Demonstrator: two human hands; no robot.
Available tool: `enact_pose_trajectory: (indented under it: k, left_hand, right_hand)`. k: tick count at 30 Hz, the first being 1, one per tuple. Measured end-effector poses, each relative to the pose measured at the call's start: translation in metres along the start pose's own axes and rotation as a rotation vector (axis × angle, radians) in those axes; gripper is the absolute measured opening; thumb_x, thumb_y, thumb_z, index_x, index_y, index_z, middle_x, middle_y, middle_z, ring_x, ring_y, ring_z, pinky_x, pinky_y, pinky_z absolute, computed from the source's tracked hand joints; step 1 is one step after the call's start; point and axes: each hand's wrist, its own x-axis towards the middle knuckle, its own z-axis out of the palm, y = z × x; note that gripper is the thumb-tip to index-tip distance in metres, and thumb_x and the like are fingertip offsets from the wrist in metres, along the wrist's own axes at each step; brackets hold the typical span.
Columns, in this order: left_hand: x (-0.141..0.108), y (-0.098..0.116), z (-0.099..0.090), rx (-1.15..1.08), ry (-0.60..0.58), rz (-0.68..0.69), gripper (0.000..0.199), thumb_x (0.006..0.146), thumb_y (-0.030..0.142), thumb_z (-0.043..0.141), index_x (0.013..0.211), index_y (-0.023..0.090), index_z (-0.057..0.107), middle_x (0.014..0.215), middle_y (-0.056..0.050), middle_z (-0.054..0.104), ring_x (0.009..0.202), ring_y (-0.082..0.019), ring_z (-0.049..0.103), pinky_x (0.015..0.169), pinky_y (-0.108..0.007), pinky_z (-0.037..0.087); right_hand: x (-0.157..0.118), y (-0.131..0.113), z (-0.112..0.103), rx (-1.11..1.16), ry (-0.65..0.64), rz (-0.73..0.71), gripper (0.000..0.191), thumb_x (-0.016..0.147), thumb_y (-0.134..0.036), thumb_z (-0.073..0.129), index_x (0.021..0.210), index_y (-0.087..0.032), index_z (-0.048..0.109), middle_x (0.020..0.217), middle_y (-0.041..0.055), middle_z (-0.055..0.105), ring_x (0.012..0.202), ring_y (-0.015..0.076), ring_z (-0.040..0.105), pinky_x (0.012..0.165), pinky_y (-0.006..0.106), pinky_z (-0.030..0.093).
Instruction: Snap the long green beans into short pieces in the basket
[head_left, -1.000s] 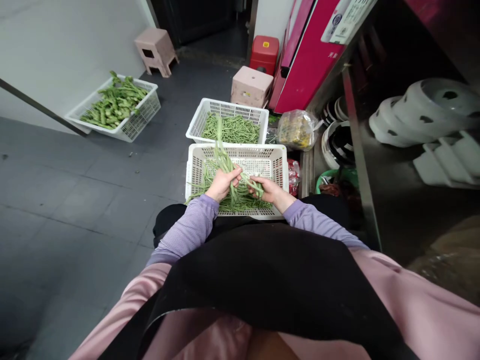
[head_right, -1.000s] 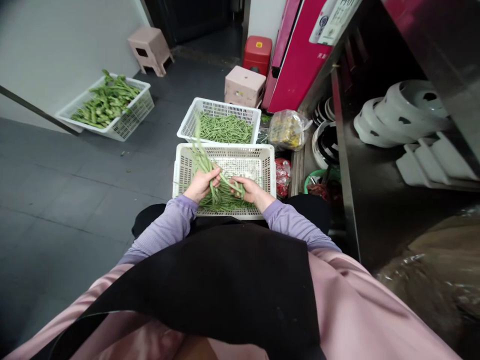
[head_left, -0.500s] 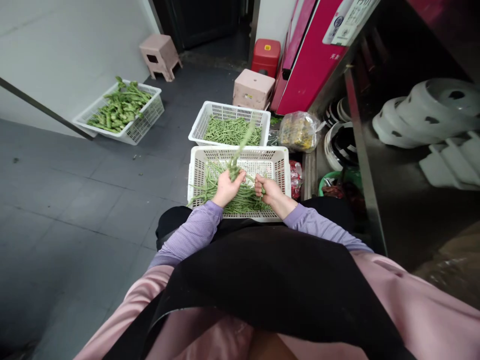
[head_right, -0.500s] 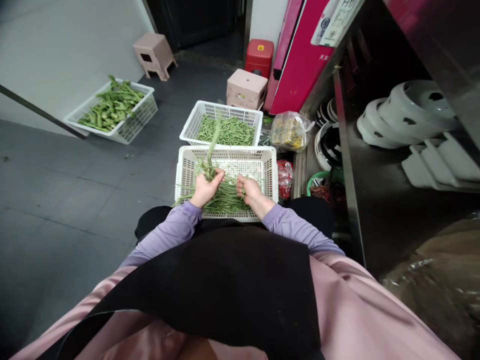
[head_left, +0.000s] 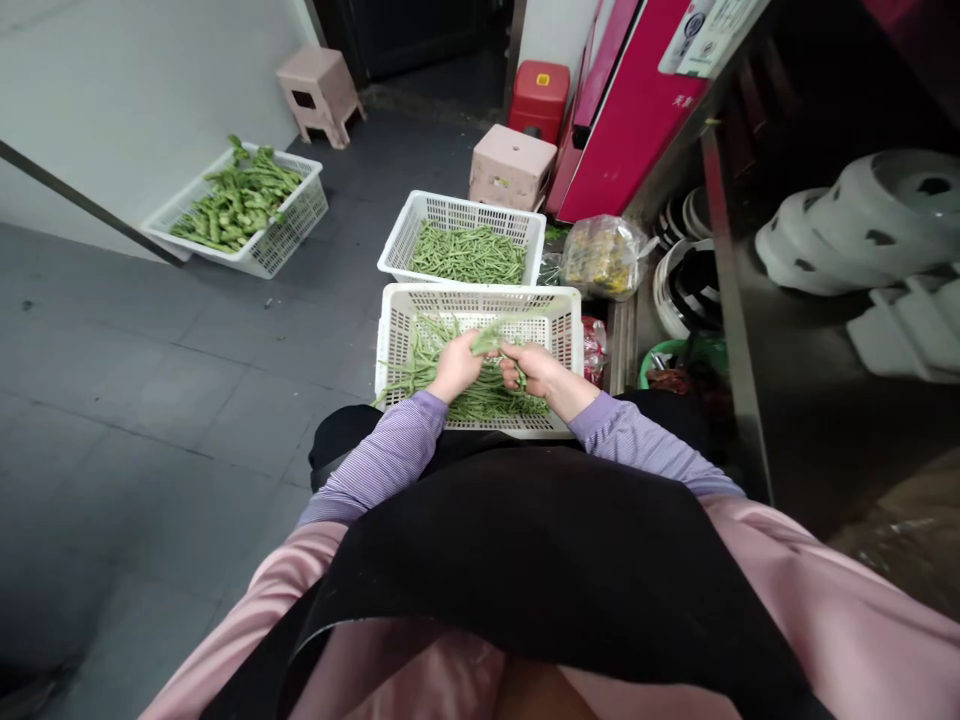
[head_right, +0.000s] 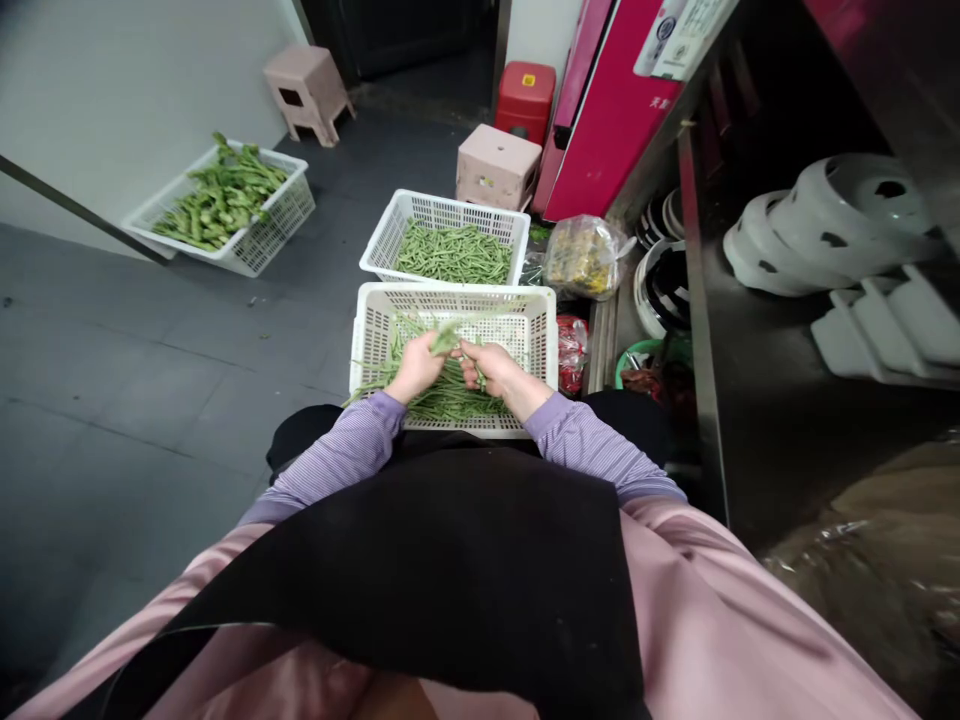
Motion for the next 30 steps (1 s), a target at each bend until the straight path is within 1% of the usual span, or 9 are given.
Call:
enact_pose_trajectory:
  k: [2, 5, 8, 11, 14, 17, 20, 23, 30]
  left_hand:
    - [0.004, 0.003, -0.005, -0.243, -0.083, -0.165, 0.011, 0.078, 0.018, 0.070, 0.071, 0.016, 0.061, 0.054, 0.003, 0.048, 0.046, -0.009, 0.038, 0.047, -0.022, 0.028]
    - [0.005, 0.008, -0.013, -0.558, -0.403, -0.329, 0.014, 0.078, 0.025, 0.070, 0.083, 0.014, 0.063, 0.053, 0.007, 0.043, 0.039, -0.004, 0.028, 0.042, -0.020, 0.025]
    - [0.001, 0.009, -0.016, -0.622, -0.653, -0.359, 0.016, 0.073, 0.021, 0.071, 0.086, 0.013, 0.064, 0.050, 0.009, 0.039, 0.035, -0.003, 0.023, 0.039, -0.019, 0.022]
    - [-0.004, 0.005, -0.015, -0.590, -0.771, -0.372, 0.017, 0.074, 0.021, 0.069, 0.089, 0.012, 0.066, 0.049, 0.008, 0.039, 0.033, -0.004, 0.027, 0.037, -0.019, 0.023]
    - [-0.006, 0.000, -0.013, -0.590, -0.782, -0.384, 0.023, 0.074, 0.024, 0.073, 0.093, 0.012, 0.069, 0.050, 0.007, 0.042, 0.034, -0.004, 0.031, 0.036, -0.018, 0.026]
    - [-0.006, -0.003, -0.012, -0.590, -0.733, -0.377, 0.028, 0.073, 0.029, 0.077, 0.093, 0.011, 0.071, 0.055, 0.003, 0.053, 0.038, -0.004, 0.039, 0.037, -0.018, 0.030]
    - [-0.006, -0.002, -0.013, -0.544, -0.701, -0.400, 0.033, 0.075, 0.034, 0.080, 0.096, 0.009, 0.073, 0.073, -0.008, 0.070, 0.054, -0.012, 0.061, 0.045, -0.020, 0.046]
    - [-0.004, -0.001, -0.014, -0.517, -0.665, -0.447, 0.032, 0.080, 0.034, 0.078, 0.101, 0.009, 0.073, 0.082, -0.013, 0.074, 0.066, -0.017, 0.070, 0.058, -0.027, 0.057]
    - [-0.003, 0.000, -0.011, -0.428, -0.580, -0.446, 0.022, 0.084, 0.029, 0.072, 0.082, 0.007, 0.073, 0.064, -0.009, 0.068, 0.043, -0.009, 0.054, 0.039, -0.020, 0.044]
  right_hand:
    - [0.001, 0.001, -0.009, 0.040, 0.016, -0.060, 0.018, 0.093, -0.023, 0.065, 0.080, -0.017, 0.056, 0.050, -0.0059, 0.042, 0.041, 0.0076, 0.038, 0.040, 0.020, 0.037]
    - [0.005, -0.002, -0.022, 0.096, 0.046, -0.106, 0.020, 0.087, -0.019, 0.072, 0.077, -0.017, 0.055, 0.050, -0.0066, 0.041, 0.043, 0.0069, 0.038, 0.043, 0.019, 0.038]
    - [0.010, -0.011, -0.025, 0.080, -0.024, -0.134, 0.016, 0.086, -0.022, 0.073, 0.081, -0.016, 0.059, 0.047, -0.0102, 0.032, 0.041, 0.0059, 0.029, 0.040, 0.019, 0.031]
    - [0.011, -0.024, -0.019, 0.009, -0.183, -0.213, 0.016, 0.086, -0.027, 0.072, 0.090, -0.015, 0.062, 0.048, -0.0120, 0.028, 0.041, 0.0063, 0.027, 0.041, 0.019, 0.029]
    - [0.011, -0.028, -0.012, -0.065, -0.309, -0.292, 0.017, 0.083, -0.024, 0.073, 0.092, -0.016, 0.062, 0.048, -0.0118, 0.031, 0.042, 0.0066, 0.029, 0.043, 0.019, 0.029]
    - [0.011, -0.023, -0.008, -0.118, -0.319, -0.325, 0.017, 0.082, -0.024, 0.073, 0.084, -0.017, 0.058, 0.046, -0.0109, 0.033, 0.042, 0.0075, 0.032, 0.043, 0.020, 0.030]
    - [0.011, -0.020, -0.011, -0.100, -0.181, -0.393, 0.024, 0.083, -0.028, 0.074, 0.076, -0.020, 0.052, 0.048, -0.0101, 0.033, 0.042, 0.0069, 0.032, 0.041, 0.020, 0.029]
    - [0.011, -0.030, -0.018, -0.022, 0.020, -0.510, 0.027, 0.085, -0.028, 0.074, 0.075, -0.021, 0.049, 0.052, -0.0101, 0.033, 0.043, 0.0060, 0.031, 0.041, 0.020, 0.030]
    - [0.009, -0.052, -0.036, 0.034, 0.185, -0.632, 0.026, 0.087, -0.032, 0.073, 0.080, -0.022, 0.049, 0.055, -0.0097, 0.034, 0.044, 0.0057, 0.033, 0.043, 0.020, 0.033]
